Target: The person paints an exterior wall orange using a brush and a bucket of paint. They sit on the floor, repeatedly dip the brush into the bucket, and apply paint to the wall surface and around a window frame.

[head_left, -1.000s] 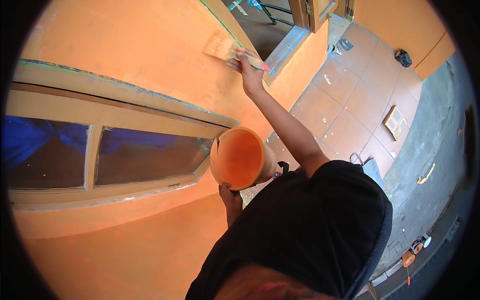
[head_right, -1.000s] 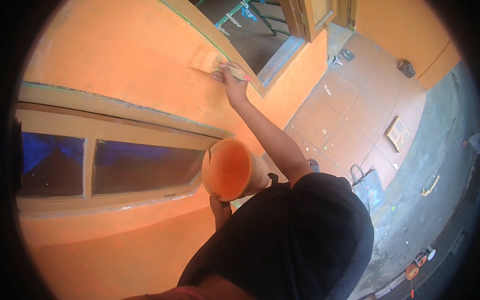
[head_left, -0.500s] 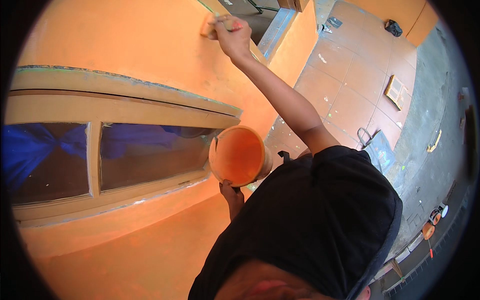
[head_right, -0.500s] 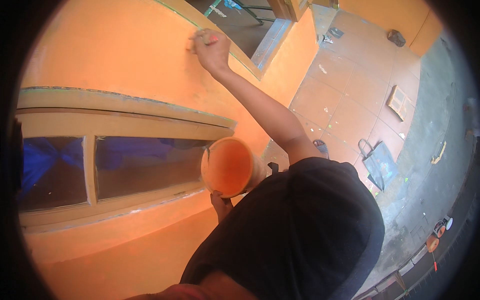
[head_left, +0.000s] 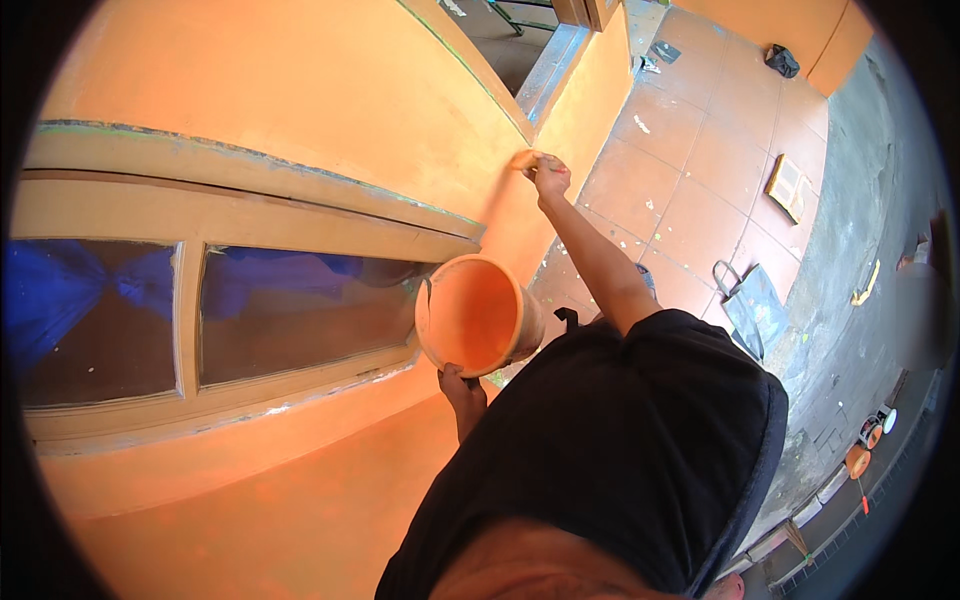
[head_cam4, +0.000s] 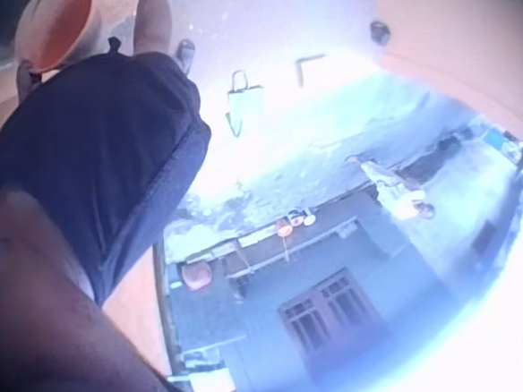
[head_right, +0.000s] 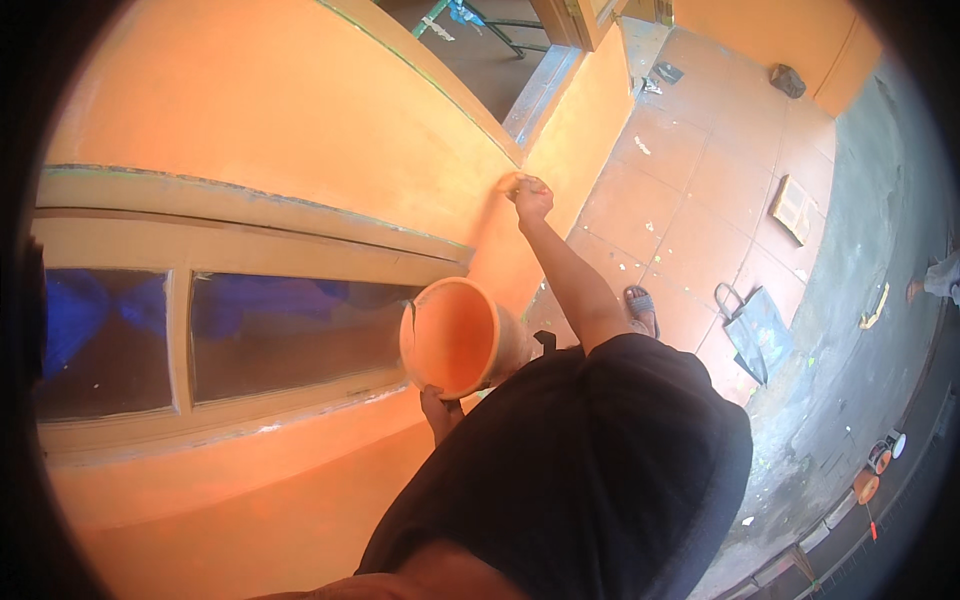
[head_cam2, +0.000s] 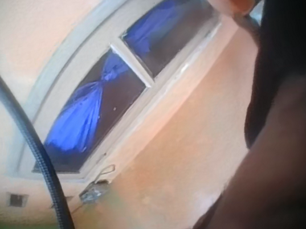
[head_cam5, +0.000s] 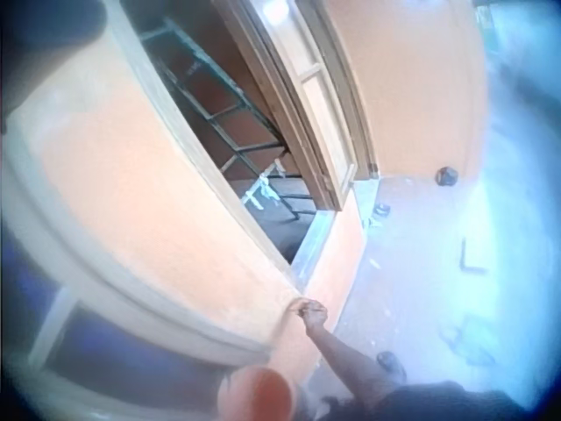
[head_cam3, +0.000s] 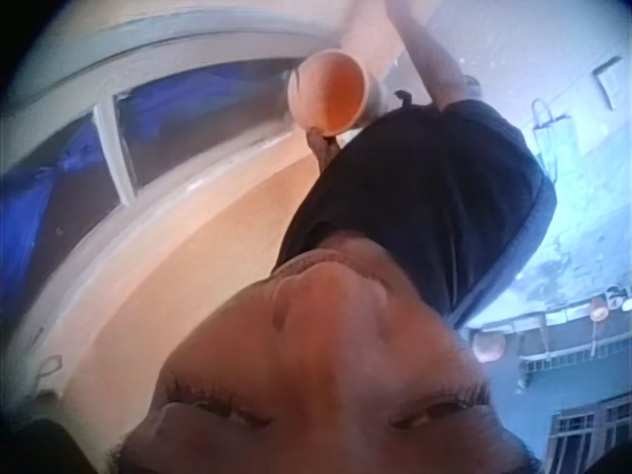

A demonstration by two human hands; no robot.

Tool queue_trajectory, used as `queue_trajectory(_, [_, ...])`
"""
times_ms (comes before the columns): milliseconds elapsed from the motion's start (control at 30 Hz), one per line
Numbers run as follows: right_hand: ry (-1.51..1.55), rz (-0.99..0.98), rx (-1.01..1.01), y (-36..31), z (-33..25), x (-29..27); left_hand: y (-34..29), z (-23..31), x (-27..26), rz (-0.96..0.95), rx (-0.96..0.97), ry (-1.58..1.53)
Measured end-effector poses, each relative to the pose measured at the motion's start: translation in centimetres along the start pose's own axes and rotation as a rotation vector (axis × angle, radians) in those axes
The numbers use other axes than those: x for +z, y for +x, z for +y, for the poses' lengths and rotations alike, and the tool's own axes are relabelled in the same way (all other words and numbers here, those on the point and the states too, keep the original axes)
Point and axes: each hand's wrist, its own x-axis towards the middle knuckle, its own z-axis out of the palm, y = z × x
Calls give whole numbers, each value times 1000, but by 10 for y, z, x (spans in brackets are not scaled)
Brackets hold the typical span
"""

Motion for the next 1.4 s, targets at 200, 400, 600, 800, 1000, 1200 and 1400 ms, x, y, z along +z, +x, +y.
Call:
queue_trajectory(200, [-646, -36, -612, -19, -59, 82, -4, 17, 21, 112, -252, -291])
queue_trajectory(400, [300, -723, -351, -89, -182, 159, -2, 0, 27, 74, -321, -330])
queue_trajectory(600, [473, -467, 83, -32, -72, 91, -7, 8, 35, 138, -332, -248])
queue_trajectory(800, [-141, -138, 79, 41, 21, -61, -6, 16, 47, 121, -300, -243])
queue_trajectory(1000, [-228, -421, 19, -34, -118, -73, -4, 24, 78, 134, -223, -158])
queue_trajectory(1200, [-734, -846, -11, -128, -204, -90, 10, 21, 124, -55, 6, -130])
queue_trajectory(1400, [-1384, -926, -554, -157, -172, -84, 5, 42, 169, -187, 117, -122])
